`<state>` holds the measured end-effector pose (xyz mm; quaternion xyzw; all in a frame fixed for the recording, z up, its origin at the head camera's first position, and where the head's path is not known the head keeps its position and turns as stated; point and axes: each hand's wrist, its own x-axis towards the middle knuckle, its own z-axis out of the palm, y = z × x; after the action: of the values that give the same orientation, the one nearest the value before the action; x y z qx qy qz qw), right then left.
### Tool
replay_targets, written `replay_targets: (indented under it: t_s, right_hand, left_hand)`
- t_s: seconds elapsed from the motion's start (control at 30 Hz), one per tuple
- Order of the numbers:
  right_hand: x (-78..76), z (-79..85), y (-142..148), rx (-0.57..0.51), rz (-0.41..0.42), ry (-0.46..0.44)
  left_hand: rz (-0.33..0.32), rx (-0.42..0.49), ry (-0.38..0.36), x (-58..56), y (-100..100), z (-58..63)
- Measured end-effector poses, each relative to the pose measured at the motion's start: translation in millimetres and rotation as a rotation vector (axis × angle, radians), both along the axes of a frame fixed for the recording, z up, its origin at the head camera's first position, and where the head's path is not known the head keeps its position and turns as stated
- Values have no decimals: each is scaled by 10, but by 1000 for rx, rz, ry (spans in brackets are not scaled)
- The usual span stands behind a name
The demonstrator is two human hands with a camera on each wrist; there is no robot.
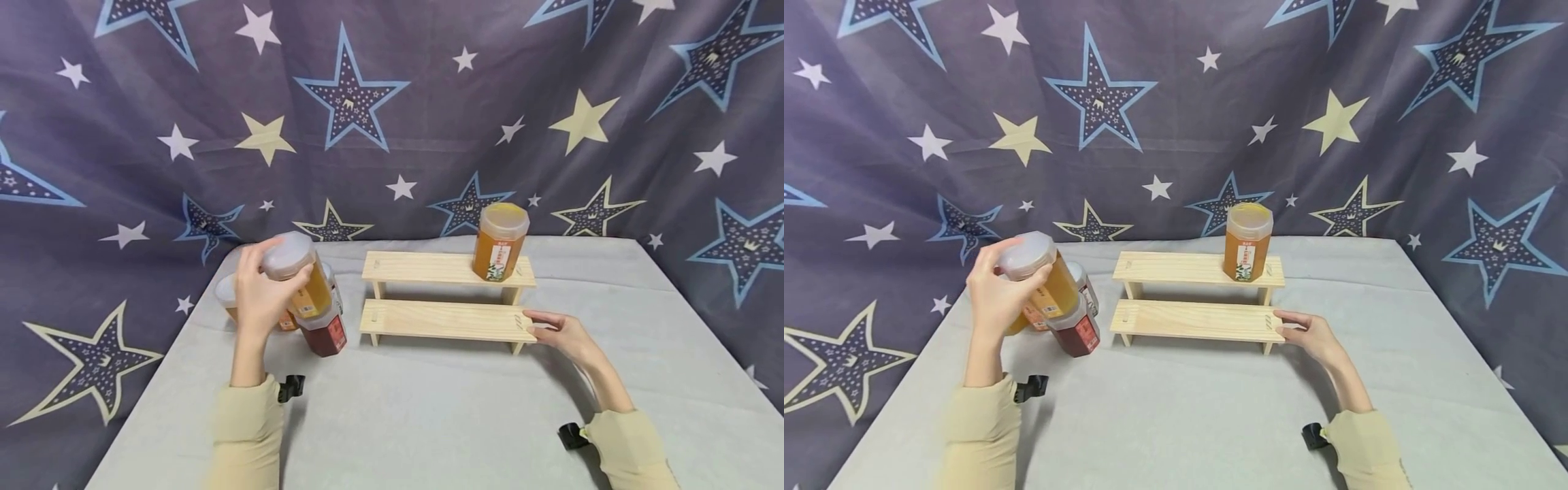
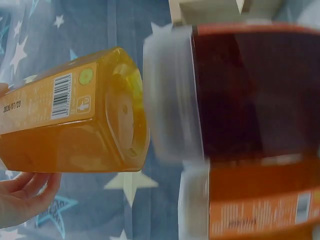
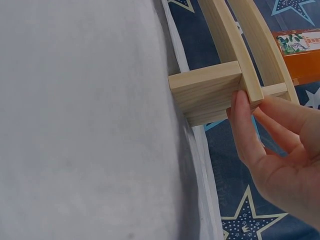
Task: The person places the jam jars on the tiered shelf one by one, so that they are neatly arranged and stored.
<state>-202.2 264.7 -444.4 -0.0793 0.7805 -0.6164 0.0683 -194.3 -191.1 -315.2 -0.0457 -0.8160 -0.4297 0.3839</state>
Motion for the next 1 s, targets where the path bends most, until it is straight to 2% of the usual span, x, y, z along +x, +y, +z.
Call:
replay_targets:
  t_s: [0.17,0.4,0.63,0.83,1.0]
  right_hand:
    - [3,17,7,2,-5,-1]
    - [-10,7,5,-10,-2,-6]
    - [-22,-8,12,-42,18,1]
    - [-28,7,24,-44,19,4]
    - [-22,4,6,-49,19,-3]
  left_hand:
    - [-64,8,-9,-93,205,7]
    - [-123,-1,32,-226,451,-14]
    - [-181,14,11,-315,703,-23]
    - [-211,7,37,-409,921,-37]
    - [-205,-4,29,-458,1077,-61]
